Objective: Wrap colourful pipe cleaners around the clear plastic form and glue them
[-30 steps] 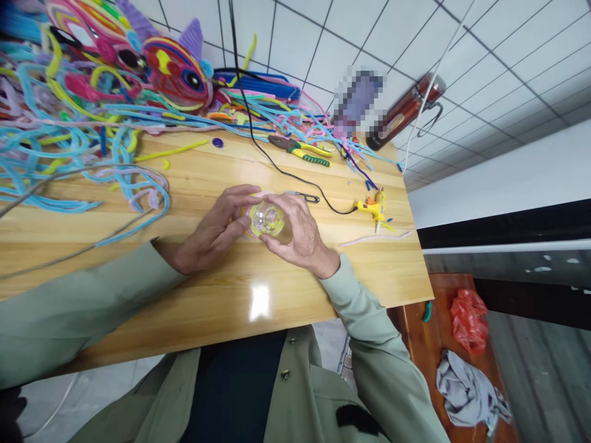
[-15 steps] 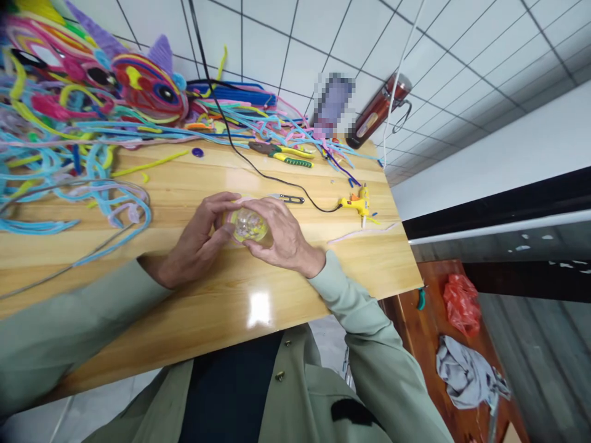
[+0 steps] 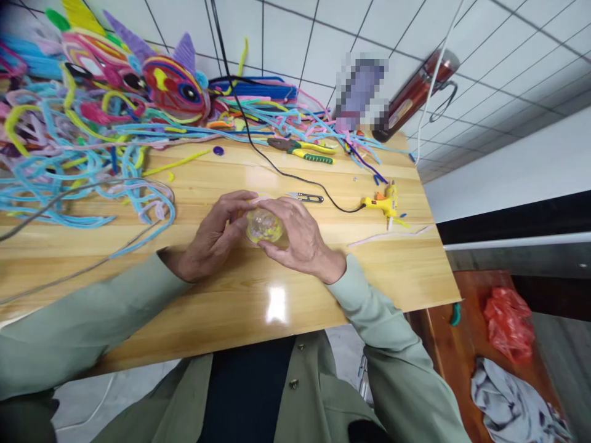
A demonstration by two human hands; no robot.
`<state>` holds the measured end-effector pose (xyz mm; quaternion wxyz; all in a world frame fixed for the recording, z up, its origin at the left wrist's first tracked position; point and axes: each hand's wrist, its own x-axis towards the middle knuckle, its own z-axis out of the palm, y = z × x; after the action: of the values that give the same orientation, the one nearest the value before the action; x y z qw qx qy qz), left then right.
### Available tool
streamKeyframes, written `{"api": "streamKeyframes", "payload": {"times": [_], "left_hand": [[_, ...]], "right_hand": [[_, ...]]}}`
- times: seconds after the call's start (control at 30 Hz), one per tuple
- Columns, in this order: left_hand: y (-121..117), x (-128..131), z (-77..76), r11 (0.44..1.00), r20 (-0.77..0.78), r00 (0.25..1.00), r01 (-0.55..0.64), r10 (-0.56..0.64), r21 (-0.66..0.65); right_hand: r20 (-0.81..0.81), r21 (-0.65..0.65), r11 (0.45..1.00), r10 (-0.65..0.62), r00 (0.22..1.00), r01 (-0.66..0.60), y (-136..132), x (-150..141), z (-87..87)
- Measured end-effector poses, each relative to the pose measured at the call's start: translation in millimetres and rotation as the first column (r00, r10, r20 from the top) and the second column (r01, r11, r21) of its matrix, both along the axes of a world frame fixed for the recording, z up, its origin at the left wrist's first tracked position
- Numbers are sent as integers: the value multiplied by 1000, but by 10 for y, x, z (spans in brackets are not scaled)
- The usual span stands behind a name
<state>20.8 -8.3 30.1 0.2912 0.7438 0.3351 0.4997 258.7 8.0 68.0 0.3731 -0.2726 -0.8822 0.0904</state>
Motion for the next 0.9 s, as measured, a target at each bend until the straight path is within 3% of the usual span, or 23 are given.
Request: {"api": "streamKeyframes", "payload": {"times": [0.23,0.6,0.9], "left_hand": [[-37,59,7,1000,64,998,-8,8,-4],[-47,25,15,989,-110,991,-61,76,133],[-45,24,-6,982,-139,983,-97,120,161]], "right_hand": [[32,-5,999,-39,999,39,-24,-4,14],[3,29,999,-22,1000,22,-57,5,4],[10,44,998,-40,999,39,-27,74,-62]]}}
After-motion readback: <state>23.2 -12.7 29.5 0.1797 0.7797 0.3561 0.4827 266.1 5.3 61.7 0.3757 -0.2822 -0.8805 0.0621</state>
